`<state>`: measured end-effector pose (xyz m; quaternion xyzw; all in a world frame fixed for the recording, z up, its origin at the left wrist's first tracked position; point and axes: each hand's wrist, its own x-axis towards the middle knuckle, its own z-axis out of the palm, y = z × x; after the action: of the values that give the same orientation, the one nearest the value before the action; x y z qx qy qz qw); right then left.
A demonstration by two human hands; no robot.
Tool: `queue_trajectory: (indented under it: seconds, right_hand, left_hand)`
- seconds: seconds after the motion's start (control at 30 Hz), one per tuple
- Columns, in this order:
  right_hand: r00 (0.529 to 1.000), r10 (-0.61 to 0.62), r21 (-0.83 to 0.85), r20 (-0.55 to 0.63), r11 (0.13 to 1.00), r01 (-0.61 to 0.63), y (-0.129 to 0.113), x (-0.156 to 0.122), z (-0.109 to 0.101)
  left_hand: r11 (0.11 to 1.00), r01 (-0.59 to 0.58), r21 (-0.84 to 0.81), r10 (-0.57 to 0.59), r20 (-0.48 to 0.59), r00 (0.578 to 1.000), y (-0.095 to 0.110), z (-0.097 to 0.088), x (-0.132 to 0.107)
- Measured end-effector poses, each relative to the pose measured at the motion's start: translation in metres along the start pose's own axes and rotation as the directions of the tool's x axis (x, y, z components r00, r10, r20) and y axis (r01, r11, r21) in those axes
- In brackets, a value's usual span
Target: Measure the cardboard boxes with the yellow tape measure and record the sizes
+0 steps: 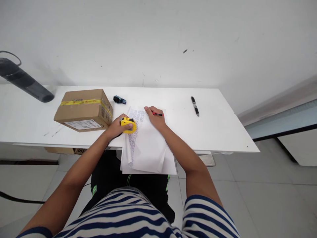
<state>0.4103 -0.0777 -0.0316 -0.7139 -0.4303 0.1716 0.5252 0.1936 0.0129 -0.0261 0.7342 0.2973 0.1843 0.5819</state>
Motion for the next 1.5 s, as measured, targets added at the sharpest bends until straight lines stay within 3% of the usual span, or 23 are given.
queue_trajectory:
  seconds: [0.13,0.3,0.47,0.7,0.77,0.87,0.97,1.03,1.1,1.17,1.2,1.27,1.3,1.33,1.37,1.43,1.5]
  right_hand:
    - [1.000,-0.007,-0.008,-0.017,1.000,0.007,0.001,-0.001,0.001]
    - [0.991,-0.124,-0.044,-0.058,0.992,0.121,0.012,0.004,0.002]
    - [0.997,-0.050,-0.098,-0.061,0.994,0.044,0.025,0.013,0.005]
    - [0.999,-0.017,-0.217,0.035,0.976,0.024,0.027,0.017,0.007]
    - [0.998,-0.048,-0.240,0.046,0.969,0.058,0.025,0.017,0.009]
    - [0.994,-0.093,-0.280,0.059,0.954,0.106,0.023,0.017,0.012]
    - [0.995,-0.068,-0.310,0.071,0.947,0.086,0.015,0.016,0.010]
    - [0.988,-0.015,-0.314,0.154,0.947,0.064,0.002,0.015,0.002]
    - [0.936,0.007,-0.271,0.352,0.958,0.094,-0.020,0.010,-0.010]
    - [0.797,-0.055,-0.155,0.601,0.971,0.184,-0.050,-0.003,-0.022]
    - [0.689,-0.124,-0.080,0.714,0.963,0.257,-0.067,-0.013,-0.026]
    - [0.546,-0.200,0.028,0.813,0.951,0.307,-0.101,-0.036,-0.026]
    - [0.509,-0.237,0.079,0.828,0.946,0.313,-0.119,-0.047,-0.021]
    - [0.512,-0.287,0.138,0.810,0.941,0.310,-0.135,-0.056,-0.014]
    - [0.525,-0.348,0.211,0.777,0.929,0.303,-0.152,-0.064,-0.004]
    - [0.573,-0.487,0.386,0.659,0.873,0.297,-0.183,-0.071,0.021]
    - [0.606,-0.582,0.503,0.542,0.802,0.321,-0.210,-0.069,0.049]
  left_hand:
    - [1.000,-0.009,0.002,0.009,-0.005,1.000,-0.003,-0.001,0.000]
    - [1.000,-0.008,0.030,0.008,-0.008,1.000,-0.003,-0.002,-0.001]
    - [1.000,0.001,0.008,-0.001,-0.006,1.000,-0.006,-0.002,0.000]
    - [1.000,-0.020,-0.012,0.020,0.023,1.000,-0.005,-0.002,0.001]
    - [0.999,-0.030,0.041,0.030,0.004,1.000,-0.002,-0.003,0.000]
    - [0.965,-0.039,0.258,0.064,-0.089,0.994,0.003,0.000,-0.003]
    - [0.857,-0.112,0.503,0.222,-0.163,0.961,0.006,0.006,-0.011]
    - [0.796,-0.203,0.570,0.348,-0.157,0.924,0.006,0.011,-0.019]
    - [0.798,-0.283,0.532,0.436,-0.185,0.881,0.007,0.016,-0.031]
    - [0.833,-0.384,0.398,0.507,-0.270,0.819,0.014,0.018,-0.047]
    - [0.835,-0.457,0.306,0.543,-0.326,0.774,0.020,0.018,-0.057]
    - [0.765,-0.630,0.133,0.617,-0.432,0.658,0.037,0.013,-0.078]
    - [0.716,-0.692,0.088,0.639,-0.480,0.601,0.047,0.008,-0.087]
    - [0.690,-0.720,0.076,0.645,-0.516,0.564,0.058,0.002,-0.096]
    - [0.703,-0.705,0.093,0.628,-0.546,0.554,0.068,-0.006,-0.104]
    - [0.790,-0.597,0.139,0.542,-0.612,0.576,0.082,-0.028,-0.111]
    - [0.855,-0.499,0.143,0.444,-0.699,0.561,0.088,-0.054,-0.110]
